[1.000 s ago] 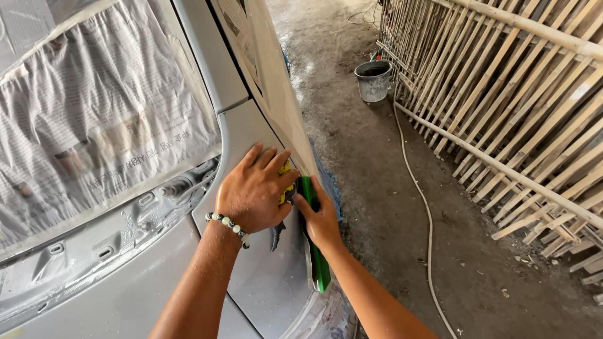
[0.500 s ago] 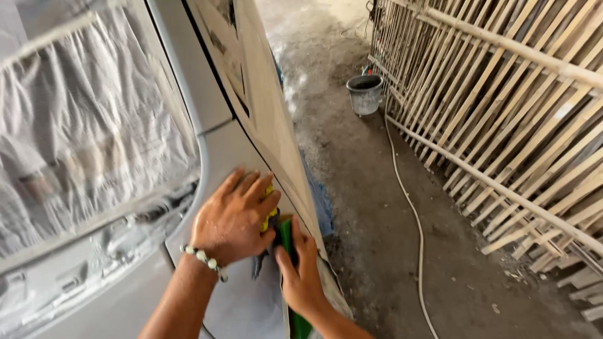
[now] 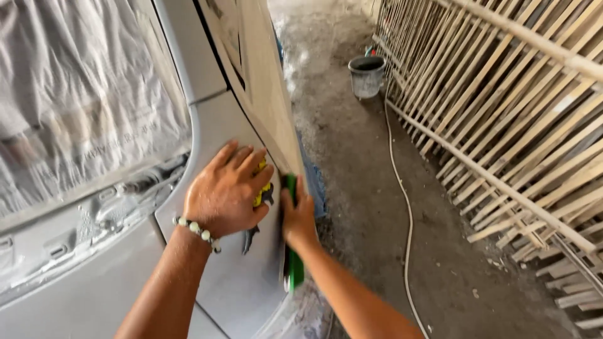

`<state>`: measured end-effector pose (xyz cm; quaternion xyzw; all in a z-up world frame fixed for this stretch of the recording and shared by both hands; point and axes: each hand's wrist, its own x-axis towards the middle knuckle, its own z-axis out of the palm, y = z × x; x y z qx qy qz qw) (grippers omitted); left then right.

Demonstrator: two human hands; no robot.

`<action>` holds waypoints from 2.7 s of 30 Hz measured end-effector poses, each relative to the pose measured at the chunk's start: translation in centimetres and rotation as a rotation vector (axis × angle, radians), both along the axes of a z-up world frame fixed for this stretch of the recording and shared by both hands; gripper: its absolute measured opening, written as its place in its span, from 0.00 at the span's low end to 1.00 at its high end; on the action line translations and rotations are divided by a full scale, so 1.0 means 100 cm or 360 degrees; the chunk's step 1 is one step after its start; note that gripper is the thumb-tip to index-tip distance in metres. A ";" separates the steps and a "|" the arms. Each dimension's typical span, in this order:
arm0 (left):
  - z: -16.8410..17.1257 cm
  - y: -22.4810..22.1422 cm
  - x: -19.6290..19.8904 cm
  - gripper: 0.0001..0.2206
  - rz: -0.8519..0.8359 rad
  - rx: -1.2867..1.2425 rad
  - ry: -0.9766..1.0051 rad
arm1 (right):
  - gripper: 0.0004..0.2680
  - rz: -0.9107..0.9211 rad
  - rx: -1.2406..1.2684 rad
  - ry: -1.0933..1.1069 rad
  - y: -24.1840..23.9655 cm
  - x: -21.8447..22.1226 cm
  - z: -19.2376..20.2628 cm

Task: The person scrubs the front fender and hood area of a white car using a green sanding block and a yellow sponge. They repeatedly dip the tools into a bucket of water and continue scrubbing the surface.

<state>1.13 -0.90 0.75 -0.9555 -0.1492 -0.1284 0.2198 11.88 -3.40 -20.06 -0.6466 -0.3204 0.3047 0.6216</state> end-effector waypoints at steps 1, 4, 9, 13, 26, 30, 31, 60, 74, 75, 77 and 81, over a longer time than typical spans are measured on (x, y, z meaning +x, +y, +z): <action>-0.001 0.003 0.001 0.25 0.0000 0.0026 -0.0018 | 0.23 0.0000 0.0026 -0.0018 -0.013 -0.011 -0.002; -0.004 0.007 -0.002 0.25 0.0024 0.0016 -0.0052 | 0.25 -0.0004 0.0449 -0.0668 -0.034 -0.030 -0.004; -0.005 -0.002 -0.006 0.27 -0.0059 -0.0024 -0.0217 | 0.25 0.0087 0.0067 -0.0269 -0.006 -0.003 0.001; -0.009 -0.004 -0.008 0.29 0.0004 0.0064 -0.0397 | 0.26 0.0123 0.0710 -0.0815 -0.055 -0.037 0.004; -0.077 -0.061 -0.045 0.19 0.0427 0.0211 -0.1098 | 0.28 0.0331 0.1189 -0.1181 -0.025 0.005 0.051; -0.073 -0.062 -0.045 0.18 0.0413 0.0202 -0.1089 | 0.28 0.0272 0.1016 -0.0989 0.029 0.021 0.098; -0.074 -0.065 -0.044 0.18 0.0413 0.0199 -0.1094 | 0.28 0.0273 0.1014 -0.0994 0.026 0.020 0.099; -0.131 -0.066 0.045 0.15 0.1202 0.0522 -0.1939 | 0.23 0.1141 0.1365 -0.1325 0.009 0.064 0.122; -0.118 -0.075 0.066 0.29 0.1239 0.0166 -0.2268 | 0.23 0.1427 0.1297 -0.0524 0.021 0.081 0.102; -0.121 -0.076 0.066 0.29 0.1212 0.0134 -0.2286 | 0.24 0.1495 0.1248 -0.0505 0.020 0.085 0.100; -0.127 -0.073 0.062 0.29 0.1188 0.0147 -0.2323 | 0.27 0.1517 0.1253 -0.0673 0.023 0.091 0.096; -0.132 -0.071 0.058 0.25 0.1178 0.0200 -0.2278 | 0.39 0.1413 0.1298 -0.1207 0.018 0.088 0.094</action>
